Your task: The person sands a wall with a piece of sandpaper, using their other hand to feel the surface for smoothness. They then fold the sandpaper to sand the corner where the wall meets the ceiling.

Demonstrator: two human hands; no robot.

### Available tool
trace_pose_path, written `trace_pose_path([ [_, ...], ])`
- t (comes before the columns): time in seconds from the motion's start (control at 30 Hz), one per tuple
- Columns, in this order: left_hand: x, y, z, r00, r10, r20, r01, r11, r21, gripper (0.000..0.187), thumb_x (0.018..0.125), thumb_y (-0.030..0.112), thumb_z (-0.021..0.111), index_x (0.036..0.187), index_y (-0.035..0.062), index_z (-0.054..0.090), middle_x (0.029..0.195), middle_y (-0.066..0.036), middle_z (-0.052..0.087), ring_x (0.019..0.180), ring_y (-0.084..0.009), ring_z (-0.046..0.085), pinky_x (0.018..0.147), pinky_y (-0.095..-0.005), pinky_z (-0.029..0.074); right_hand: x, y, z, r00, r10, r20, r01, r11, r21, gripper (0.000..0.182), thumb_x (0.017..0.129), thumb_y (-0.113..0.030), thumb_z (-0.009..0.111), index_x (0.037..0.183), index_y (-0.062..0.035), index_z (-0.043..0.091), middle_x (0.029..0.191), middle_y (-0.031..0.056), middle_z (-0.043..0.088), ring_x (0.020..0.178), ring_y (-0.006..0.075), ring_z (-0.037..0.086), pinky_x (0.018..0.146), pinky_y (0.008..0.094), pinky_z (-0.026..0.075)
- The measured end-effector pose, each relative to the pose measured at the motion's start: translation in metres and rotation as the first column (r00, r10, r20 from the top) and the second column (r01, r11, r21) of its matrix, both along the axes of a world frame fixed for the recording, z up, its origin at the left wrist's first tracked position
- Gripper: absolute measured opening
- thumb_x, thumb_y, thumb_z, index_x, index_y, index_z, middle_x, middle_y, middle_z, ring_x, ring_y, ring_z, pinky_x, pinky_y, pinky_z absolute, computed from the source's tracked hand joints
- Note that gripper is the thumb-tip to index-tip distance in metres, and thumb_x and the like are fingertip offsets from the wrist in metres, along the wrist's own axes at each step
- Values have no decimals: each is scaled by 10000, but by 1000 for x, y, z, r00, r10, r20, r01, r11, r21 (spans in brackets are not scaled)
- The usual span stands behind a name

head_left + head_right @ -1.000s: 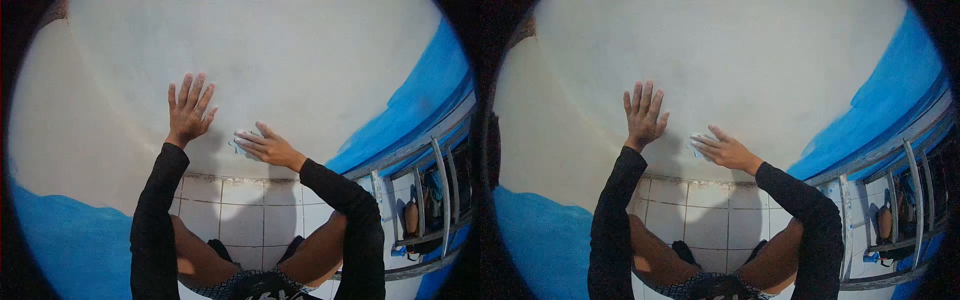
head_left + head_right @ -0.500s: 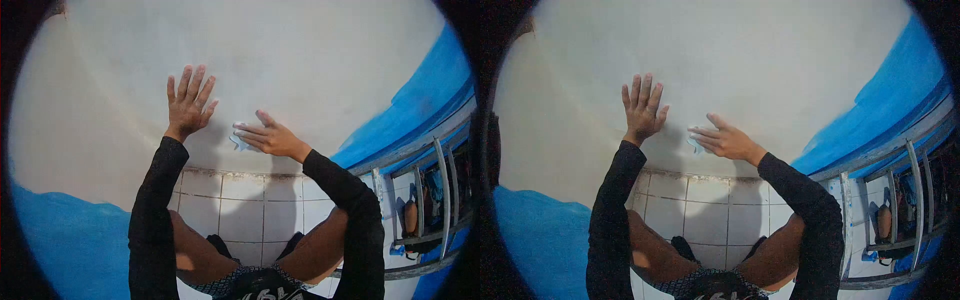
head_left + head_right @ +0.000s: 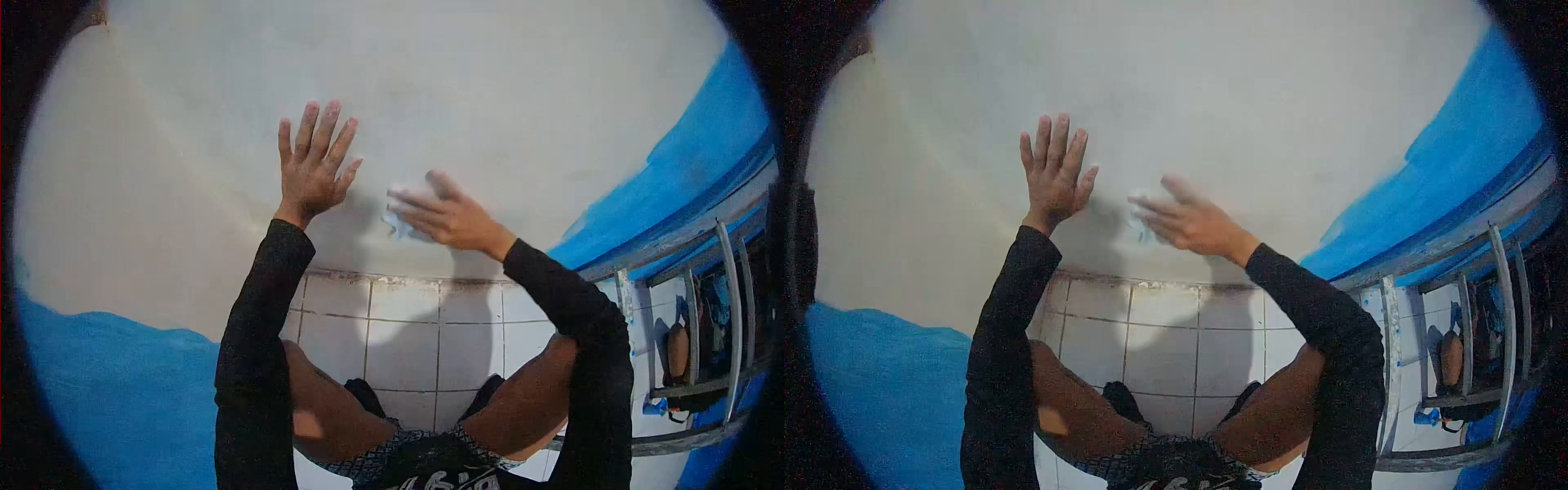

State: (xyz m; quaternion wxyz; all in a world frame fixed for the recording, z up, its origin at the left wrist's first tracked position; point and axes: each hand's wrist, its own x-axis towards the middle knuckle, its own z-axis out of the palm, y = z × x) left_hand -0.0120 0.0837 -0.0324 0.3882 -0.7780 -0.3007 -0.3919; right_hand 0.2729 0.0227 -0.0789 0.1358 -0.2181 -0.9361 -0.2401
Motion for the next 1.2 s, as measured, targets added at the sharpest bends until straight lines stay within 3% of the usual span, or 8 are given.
trace_pose_path([
  [0.17,-1,-1,-6,1000,8,3,-8,1000,-2,684,878,331,626,1492,136,397,1614,-151,252,1514,-357,139,1206,-576,20,-6,-14,46,988,-113,-102,131,972,196,463,903,-224,619,1355,-135,572,1531,-4,432,1428,173,372,1175,591,263],
  [0.37,2,10,-4,998,-30,50,30,1000,-6,617,934,418,559,1498,213,414,1629,-72,245,1517,-287,166,1217,-549,23,1,-7,-20,996,-31,86,37,997,-66,403,900,-287,588,1284,-175,639,1528,-32,438,1431,142,360,1222,529,229],
  [0.43,1,6,-1,1000,-18,11,18,999,31,640,960,410,497,1531,166,343,1626,-114,232,1521,-306,130,1225,-512,-3,-4,-11,18,979,-60,-193,70,997,45,404,868,-269,614,1262,-190,654,1510,-44,459,1428,134,361,1246,523,174],
  [0.53,4,3,0,999,-37,20,36,999,21,634,964,389,505,1535,170,338,1625,-117,236,1523,-307,121,1226,-507,-9,1,-11,52,972,-41,-231,99,964,245,406,877,-231,630,1278,-175,639,1487,-31,488,1429,136,361,1252,517,136],
  [0.77,-2,6,-4,999,-32,20,31,998,47,648,937,371,563,1517,156,371,1624,-134,234,1518,-329,137,1219,-537,-2,-4,-16,-7,999,-36,-25,36,999,-8,440,915,-195,596,1351,-133,574,1522,12,450,1438,127,354,1226,560,174],
  [0.93,-2,0,0,999,3,-34,-2,1000,7,719,842,365,676,1481,149,427,1608,-152,269,1512,-360,152,1203,-585,36,0,-13,54,969,-78,-233,139,956,260,423,914,-200,599,1324,-100,582,1491,38,483,1413,155,390,1215,525,250],
  [1.07,-2,-2,-5,1000,20,-11,-20,999,-36,673,844,397,671,1442,154,480,1587,-151,314,1490,-386,211,1183,-626,74,2,-13,-25,998,20,-59,-30,984,-174,468,903,-256,611,1348,-121,570,1507,32,463,1414,153,388,1214,534,243],
  [1.2,-6,-3,-6,1000,23,-12,-23,1000,10,662,847,406,667,1437,164,489,1576,-150,334,1482,-385,235,1179,-632,83,-9,-17,6,999,-13,-32,13,1000,-13,372,912,-235,595,1269,-140,643,1487,26,489,1411,153,394,1213,557,225],
])
